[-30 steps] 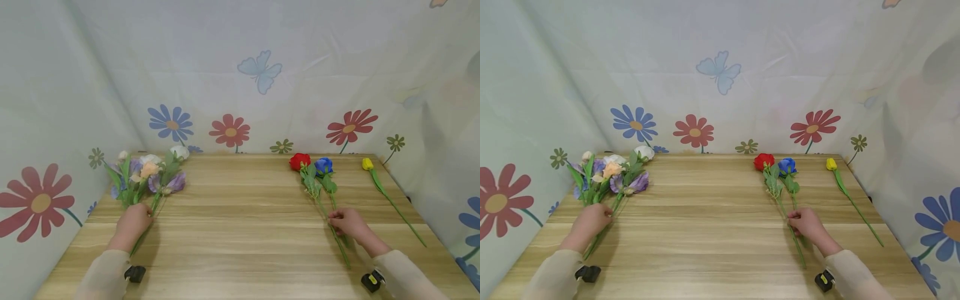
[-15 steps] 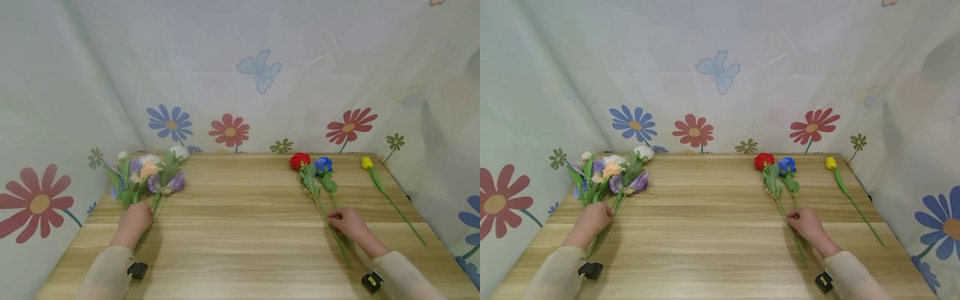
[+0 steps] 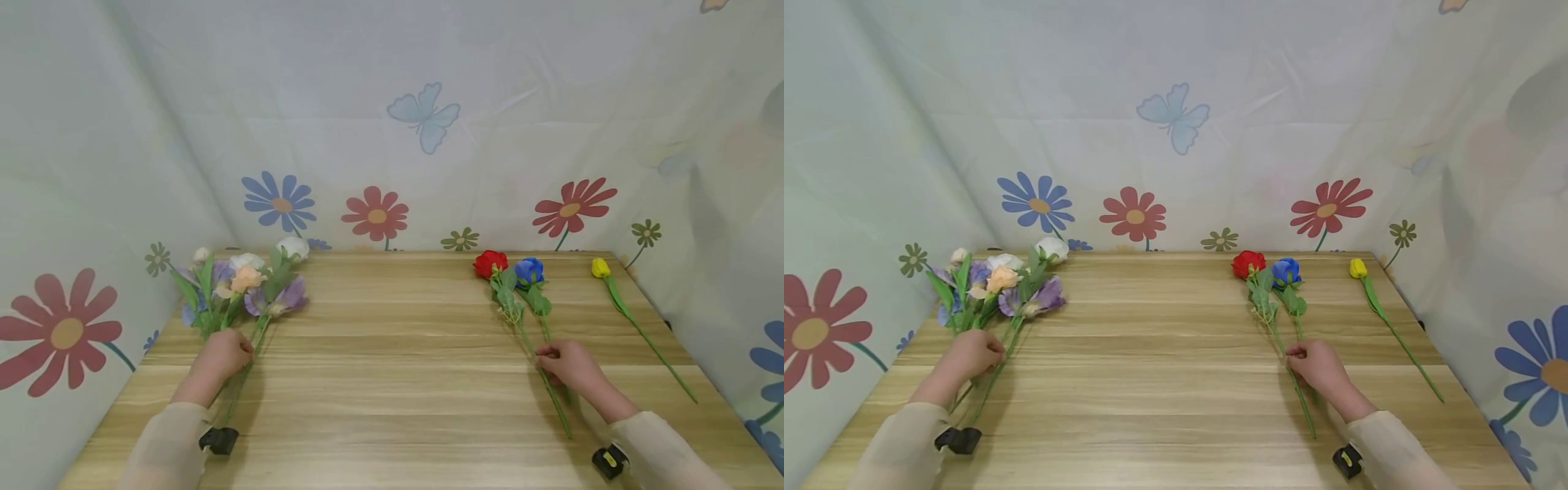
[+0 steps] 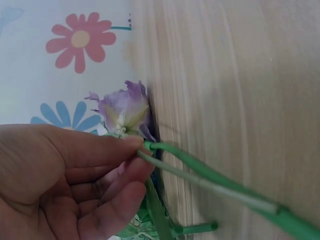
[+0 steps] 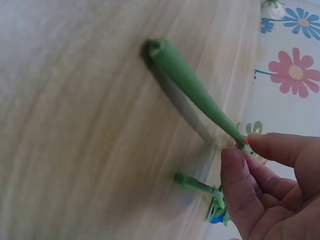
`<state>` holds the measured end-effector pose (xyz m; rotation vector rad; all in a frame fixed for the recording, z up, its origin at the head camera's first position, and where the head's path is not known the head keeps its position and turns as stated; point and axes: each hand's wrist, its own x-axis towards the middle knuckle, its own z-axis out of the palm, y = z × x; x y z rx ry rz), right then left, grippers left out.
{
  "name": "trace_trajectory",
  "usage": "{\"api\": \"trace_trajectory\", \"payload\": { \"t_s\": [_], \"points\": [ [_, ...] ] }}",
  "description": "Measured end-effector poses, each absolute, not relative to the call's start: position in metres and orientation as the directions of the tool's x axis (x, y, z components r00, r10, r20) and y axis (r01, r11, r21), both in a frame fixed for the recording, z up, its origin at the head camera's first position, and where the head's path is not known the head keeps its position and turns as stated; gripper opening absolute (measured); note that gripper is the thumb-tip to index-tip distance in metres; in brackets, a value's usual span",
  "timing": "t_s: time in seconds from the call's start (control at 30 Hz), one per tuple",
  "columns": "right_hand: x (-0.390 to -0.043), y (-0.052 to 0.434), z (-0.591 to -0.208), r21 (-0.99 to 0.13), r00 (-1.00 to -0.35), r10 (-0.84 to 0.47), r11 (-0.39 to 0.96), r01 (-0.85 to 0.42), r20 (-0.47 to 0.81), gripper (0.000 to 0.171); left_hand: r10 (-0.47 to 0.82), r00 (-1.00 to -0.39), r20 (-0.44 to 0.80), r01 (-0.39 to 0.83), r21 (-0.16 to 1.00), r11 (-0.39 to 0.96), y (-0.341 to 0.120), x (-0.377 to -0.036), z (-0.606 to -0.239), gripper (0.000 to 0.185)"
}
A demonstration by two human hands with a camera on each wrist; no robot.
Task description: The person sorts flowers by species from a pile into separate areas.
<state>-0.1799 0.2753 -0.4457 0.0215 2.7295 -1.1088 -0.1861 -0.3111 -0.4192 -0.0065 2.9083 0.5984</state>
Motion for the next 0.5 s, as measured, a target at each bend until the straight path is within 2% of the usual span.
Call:
{"api": "trace_trajectory", "payload": {
  "t_s": [0.27,0.5],
  "points": [
    [-0.183,0.281,-0.44,-0.673,-0.983,-0.068,0.736,0.068,-0.173,0.036,0.034,-0.975,-0.221,-0.093,0.542,0.835,-0.318,-0.188,-0.418,0.023],
    [-0.188,0.287,-0.431,-0.689,-0.982,-0.059,0.72,0.083,-0.18,0.039,0.047,-0.975,-0.218,-0.095,0.599,0.795,-0.323,-0.185,-0.414,0.021]
  ]
}}
